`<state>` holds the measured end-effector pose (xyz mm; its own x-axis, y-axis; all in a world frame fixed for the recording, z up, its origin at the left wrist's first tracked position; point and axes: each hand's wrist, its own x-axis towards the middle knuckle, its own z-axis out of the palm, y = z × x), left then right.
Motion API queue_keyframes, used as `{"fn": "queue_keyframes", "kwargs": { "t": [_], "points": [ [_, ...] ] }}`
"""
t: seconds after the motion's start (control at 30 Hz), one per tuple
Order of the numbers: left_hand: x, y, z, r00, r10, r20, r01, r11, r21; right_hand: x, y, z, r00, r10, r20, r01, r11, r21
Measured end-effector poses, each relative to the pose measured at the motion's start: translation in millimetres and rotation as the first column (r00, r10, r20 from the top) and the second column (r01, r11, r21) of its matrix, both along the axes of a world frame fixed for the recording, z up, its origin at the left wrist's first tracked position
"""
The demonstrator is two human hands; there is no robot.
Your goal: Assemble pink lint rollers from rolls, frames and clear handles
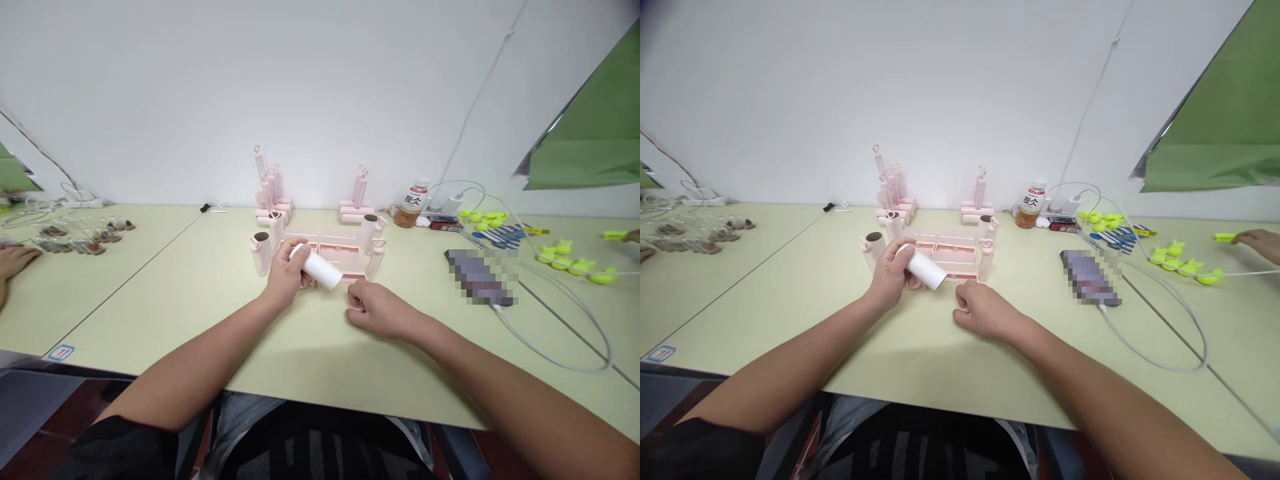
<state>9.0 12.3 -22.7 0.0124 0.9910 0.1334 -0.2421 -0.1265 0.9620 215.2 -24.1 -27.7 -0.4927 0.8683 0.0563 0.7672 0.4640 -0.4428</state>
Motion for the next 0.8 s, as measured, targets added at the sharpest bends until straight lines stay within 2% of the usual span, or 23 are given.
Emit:
{"fn": "queue_keyframes", "kwargs": {
  "t": [0.07, 0.17, 0.27, 0.33, 0.4, 0.5, 0.63, 0.73, 0.8],
  "points": [
    [0.2, -0.1, 0.5, 1.000, 0.008, -0.011, -0.008, 1.000, -0.021, 1.6, 0.0, 1.0, 0.998, -0.021, -0.062, 0.018, 0.998, -0.053],
    [0.3, -0.9, 1.8, 1.000, 0.004, -0.011, -0.005, 0.998, -0.067, 4.0, 2.7, -1.4, 0.936, -0.088, -0.340, 0.041, 0.989, -0.143],
    [0.2, -2.3, 3.3, 1.000, -0.011, -0.014, 0.010, 0.997, -0.080, 4.9, 6.4, -6.2, 0.733, -0.130, -0.668, 0.038, 0.988, -0.150],
    [0.5, -3.3, 3.6, 0.999, -0.025, -0.024, 0.023, 0.997, -0.080, 3.8, 7.3, -8.1, 0.608, -0.119, -0.785, 0.066, 0.993, -0.099],
    [1.6, -4.2, 2.5, 0.998, -0.050, -0.027, 0.047, 0.996, -0.077, 1.7, 7.0, -8.2, 0.549, -0.083, -0.832, 0.090, 0.995, -0.039],
    [4.5, -5.1, -1.8, 0.995, -0.096, -0.017, 0.095, 0.994, -0.053, -1.4, 6.0, -7.0, 0.538, -0.038, -0.842, 0.091, 0.996, 0.014],
    [7.3, -7.8, -8.0, 0.980, -0.196, -0.040, 0.194, 0.980, -0.043, -1.1, 6.6, -6.0, 0.554, -0.053, -0.831, 0.109, 0.994, 0.010],
    [6.1, -11.3, -10.1, 0.942, -0.305, -0.142, 0.303, 0.952, -0.035, 1.6, 7.2, -4.5, 0.537, -0.067, -0.841, 0.132, 0.991, 0.005],
    [4.5, -13.7, -10.5, 0.894, -0.355, -0.273, 0.363, 0.931, -0.020, 3.2, 7.0, -2.8, 0.524, -0.068, -0.849, 0.149, 0.989, 0.013]
  ]
}}
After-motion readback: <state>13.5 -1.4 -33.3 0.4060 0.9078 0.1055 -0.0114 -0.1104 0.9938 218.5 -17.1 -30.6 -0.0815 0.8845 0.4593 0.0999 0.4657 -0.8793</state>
